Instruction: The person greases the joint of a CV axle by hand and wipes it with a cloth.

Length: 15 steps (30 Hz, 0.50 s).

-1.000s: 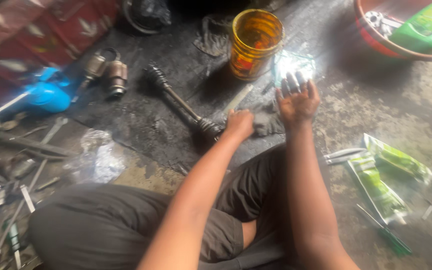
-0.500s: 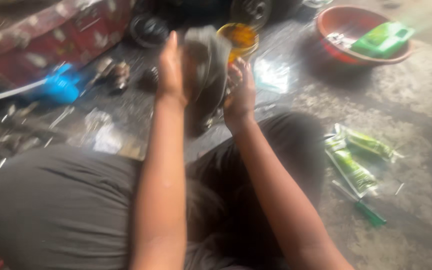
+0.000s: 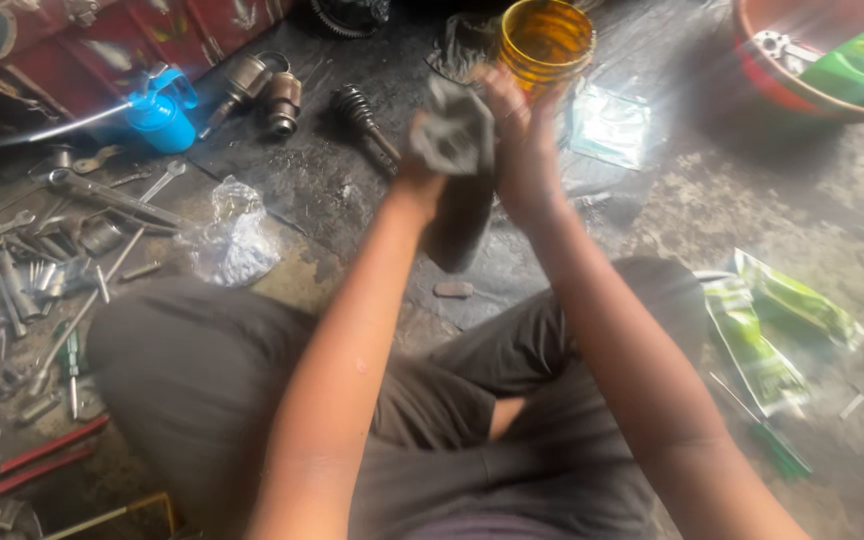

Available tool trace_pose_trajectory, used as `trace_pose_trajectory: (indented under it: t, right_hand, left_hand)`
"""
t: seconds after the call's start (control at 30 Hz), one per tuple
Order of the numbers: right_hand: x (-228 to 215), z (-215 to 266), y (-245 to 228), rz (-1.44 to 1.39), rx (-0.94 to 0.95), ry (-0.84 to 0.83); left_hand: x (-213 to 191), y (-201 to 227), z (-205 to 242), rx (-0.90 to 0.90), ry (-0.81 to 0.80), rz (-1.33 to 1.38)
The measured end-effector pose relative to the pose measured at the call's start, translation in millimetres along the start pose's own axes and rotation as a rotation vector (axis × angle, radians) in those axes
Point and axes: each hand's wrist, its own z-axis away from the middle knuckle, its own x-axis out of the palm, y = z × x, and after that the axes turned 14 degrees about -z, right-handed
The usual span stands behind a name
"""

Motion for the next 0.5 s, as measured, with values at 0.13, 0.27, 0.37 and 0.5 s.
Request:
trace_pose_trajectory:
  t: [0.13, 0.27, 0.37, 0.5]
  right_hand:
    - [-32, -19, 59, -0.138, 0.031, -0.113]
    - [-59, -27, 119, -0.133, 0.192, 0.009]
    - [-56, -19, 140, 0.053, 0.242, -0.013]
    - [-46, -24, 134, 0.342, 0.207, -0.022]
  left_hand:
    - [14, -60, -10, 0.084, 0.209, -0.155]
    - [13, -100, 6, 0.321, 0.508, -0.404]
    - [6, -109, -1, 0.314, 0.564, -0.439]
    - [-10, -120, -16, 0.205, 0.539, -0.272]
